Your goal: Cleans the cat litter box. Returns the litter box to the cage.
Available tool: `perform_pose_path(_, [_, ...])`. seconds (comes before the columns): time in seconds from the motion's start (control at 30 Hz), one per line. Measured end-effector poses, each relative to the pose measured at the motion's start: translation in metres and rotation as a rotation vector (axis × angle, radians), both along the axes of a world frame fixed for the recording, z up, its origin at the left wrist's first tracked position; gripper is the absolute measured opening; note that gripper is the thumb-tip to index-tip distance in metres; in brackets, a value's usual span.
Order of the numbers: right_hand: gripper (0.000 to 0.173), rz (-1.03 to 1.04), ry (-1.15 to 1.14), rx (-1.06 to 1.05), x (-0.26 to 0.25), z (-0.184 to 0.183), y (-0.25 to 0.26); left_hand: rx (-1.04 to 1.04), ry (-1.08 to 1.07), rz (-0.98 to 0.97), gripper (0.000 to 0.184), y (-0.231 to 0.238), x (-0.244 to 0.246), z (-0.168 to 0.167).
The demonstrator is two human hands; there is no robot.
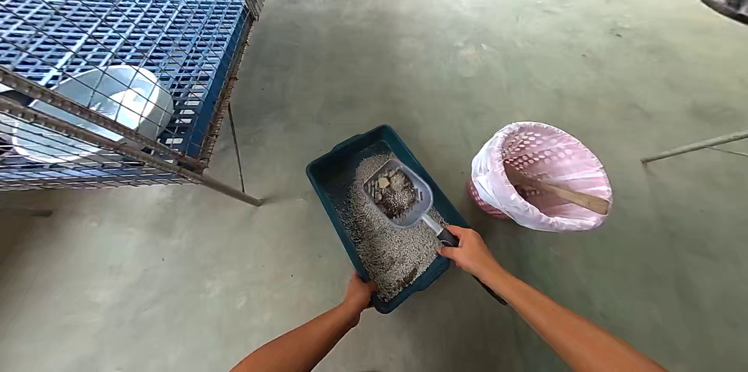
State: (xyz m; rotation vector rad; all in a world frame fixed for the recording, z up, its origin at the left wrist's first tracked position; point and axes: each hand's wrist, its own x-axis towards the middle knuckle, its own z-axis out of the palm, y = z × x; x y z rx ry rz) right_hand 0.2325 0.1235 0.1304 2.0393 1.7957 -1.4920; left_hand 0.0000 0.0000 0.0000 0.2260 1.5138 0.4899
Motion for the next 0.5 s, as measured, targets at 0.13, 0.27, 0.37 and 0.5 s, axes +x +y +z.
perform_pose_path(0.13, [0.033, 0.057, -0.045, -0.015, 0.005, 0.002, -0.001, 0.02, -0.052, 0.091, 0.064, -0.001, 0.004, 0.007])
perform_pose_path(0.27, [0.034, 0.041, -0.064, -0.023, 0.01, 0.009, -0.005, 0.047, -0.061, 0.126, 0.059, 0.004, 0.011, 0.023])
perform_pose_path(0.37, [0.032, 0.095, -0.089, -0.067, 0.016, 0.02, -0.002, 0.066, -0.031, 0.103, 0.052, 0.011, 0.009, 0.038])
perform_pose_path(0.5, [0.026, -0.105, 0.132, -0.007, 0.04, 0.056, -0.005, 0.122, -0.041, 0.13, 0.032, 0.033, -0.002, 0.068])
